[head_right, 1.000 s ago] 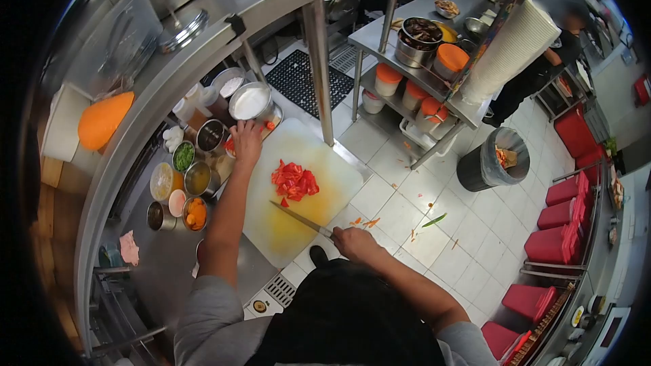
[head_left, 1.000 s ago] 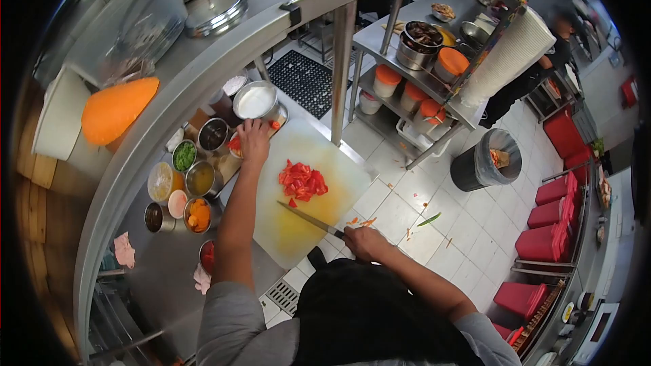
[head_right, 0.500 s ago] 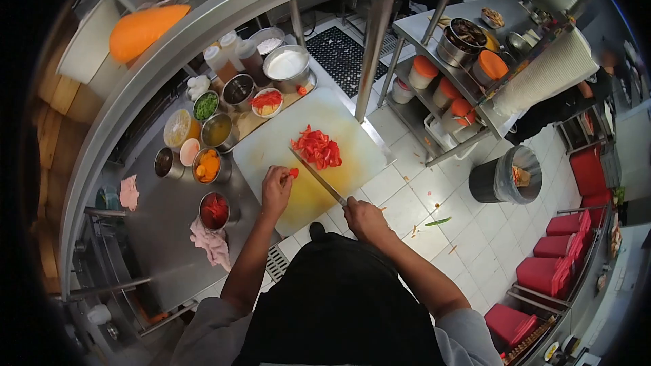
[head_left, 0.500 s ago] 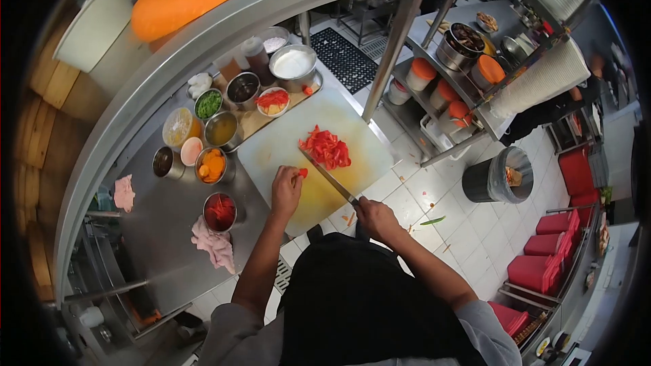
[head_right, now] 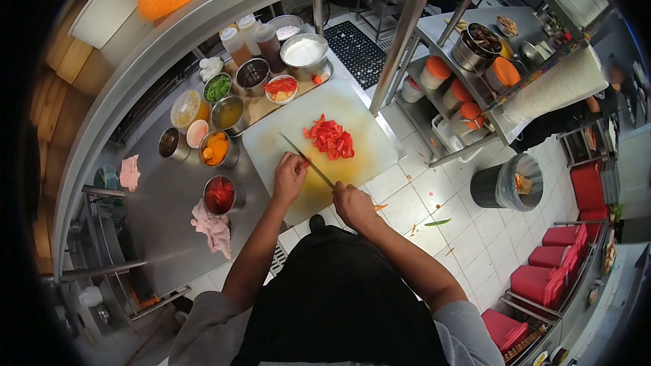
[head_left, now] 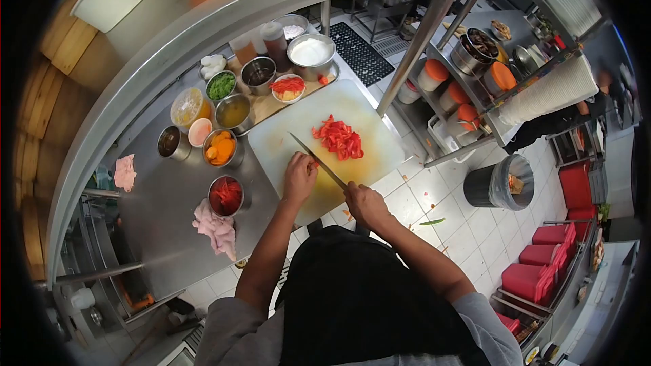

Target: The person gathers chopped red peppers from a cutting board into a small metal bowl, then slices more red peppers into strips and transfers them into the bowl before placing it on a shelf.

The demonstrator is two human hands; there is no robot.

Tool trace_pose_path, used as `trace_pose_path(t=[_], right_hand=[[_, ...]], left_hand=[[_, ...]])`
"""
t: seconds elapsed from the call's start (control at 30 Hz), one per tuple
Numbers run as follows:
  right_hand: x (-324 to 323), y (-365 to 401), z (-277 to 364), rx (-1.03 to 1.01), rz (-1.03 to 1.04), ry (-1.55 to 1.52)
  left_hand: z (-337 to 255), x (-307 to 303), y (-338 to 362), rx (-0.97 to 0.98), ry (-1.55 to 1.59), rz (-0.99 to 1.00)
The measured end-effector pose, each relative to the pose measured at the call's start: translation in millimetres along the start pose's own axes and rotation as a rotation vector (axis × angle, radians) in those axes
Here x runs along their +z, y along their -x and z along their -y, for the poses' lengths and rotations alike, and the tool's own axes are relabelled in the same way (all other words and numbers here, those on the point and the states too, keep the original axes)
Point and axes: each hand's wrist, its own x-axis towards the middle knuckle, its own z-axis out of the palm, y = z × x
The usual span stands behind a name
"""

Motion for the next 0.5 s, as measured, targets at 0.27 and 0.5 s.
trace_pose_path(t=[0.27, 0.5], right_hand=[[4.7, 22.1, -7.8, 0.044, 0.047, 0.077], [16.0, 31.9, -16.1, 0.093, 0.087, 0.155]], left_hand=[[1.4, 5.4, 0.9, -0.011, -0.038, -0.026], [-2.1, 4.0, 2.2, -0.003, 0.014, -0.030]])
